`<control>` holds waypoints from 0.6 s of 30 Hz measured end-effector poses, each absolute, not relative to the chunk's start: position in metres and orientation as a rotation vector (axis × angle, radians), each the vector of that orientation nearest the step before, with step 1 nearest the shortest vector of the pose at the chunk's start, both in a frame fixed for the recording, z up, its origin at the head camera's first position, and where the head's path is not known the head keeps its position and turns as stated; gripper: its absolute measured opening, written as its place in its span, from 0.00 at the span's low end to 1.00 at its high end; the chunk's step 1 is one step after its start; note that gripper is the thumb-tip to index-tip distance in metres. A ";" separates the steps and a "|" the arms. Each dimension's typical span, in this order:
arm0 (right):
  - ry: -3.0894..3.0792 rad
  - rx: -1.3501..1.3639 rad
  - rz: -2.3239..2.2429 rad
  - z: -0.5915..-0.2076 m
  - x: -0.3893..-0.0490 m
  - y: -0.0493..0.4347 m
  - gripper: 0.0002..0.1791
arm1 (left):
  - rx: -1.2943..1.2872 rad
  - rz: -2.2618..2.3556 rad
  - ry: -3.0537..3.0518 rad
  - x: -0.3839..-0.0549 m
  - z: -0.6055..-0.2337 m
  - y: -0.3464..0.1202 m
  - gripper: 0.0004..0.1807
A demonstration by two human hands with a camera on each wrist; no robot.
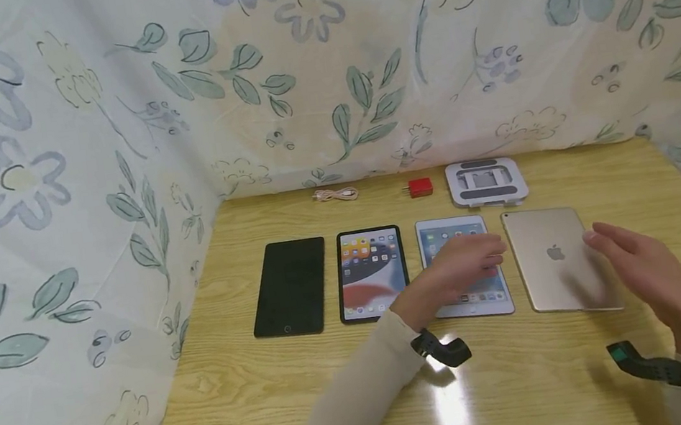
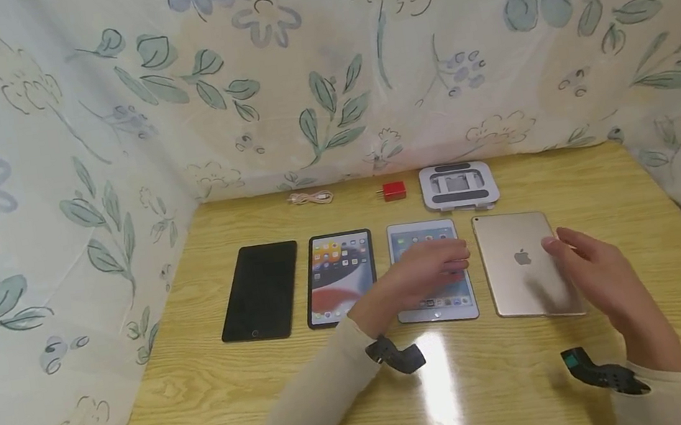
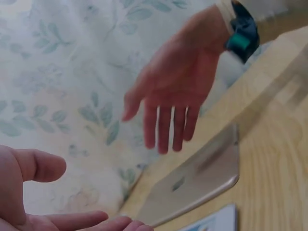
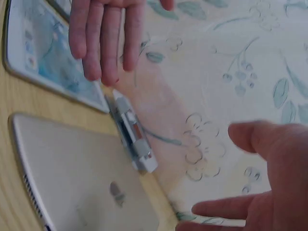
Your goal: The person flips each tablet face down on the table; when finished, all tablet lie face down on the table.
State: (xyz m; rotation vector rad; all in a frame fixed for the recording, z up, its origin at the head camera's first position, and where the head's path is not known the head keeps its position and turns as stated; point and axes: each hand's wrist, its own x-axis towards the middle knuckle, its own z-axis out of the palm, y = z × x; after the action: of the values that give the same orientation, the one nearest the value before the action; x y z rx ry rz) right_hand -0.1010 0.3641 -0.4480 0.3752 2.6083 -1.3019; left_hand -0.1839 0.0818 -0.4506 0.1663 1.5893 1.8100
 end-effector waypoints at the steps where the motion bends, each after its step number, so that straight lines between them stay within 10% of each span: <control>1: 2.621 0.359 -1.295 -0.446 -0.101 0.362 0.49 | 0.155 1.833 1.575 -0.186 -0.450 0.075 0.25; 18: 2.603 0.025 -1.434 -0.431 -0.107 0.335 0.34 | 0.108 1.821 1.720 -0.200 -0.429 -0.048 0.25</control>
State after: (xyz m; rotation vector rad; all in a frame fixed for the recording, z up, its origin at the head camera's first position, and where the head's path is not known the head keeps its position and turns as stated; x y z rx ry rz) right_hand -0.1066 0.3348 -0.4306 0.0251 2.6025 -1.4343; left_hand -0.2003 -0.0476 -0.4292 0.1078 1.7196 1.8208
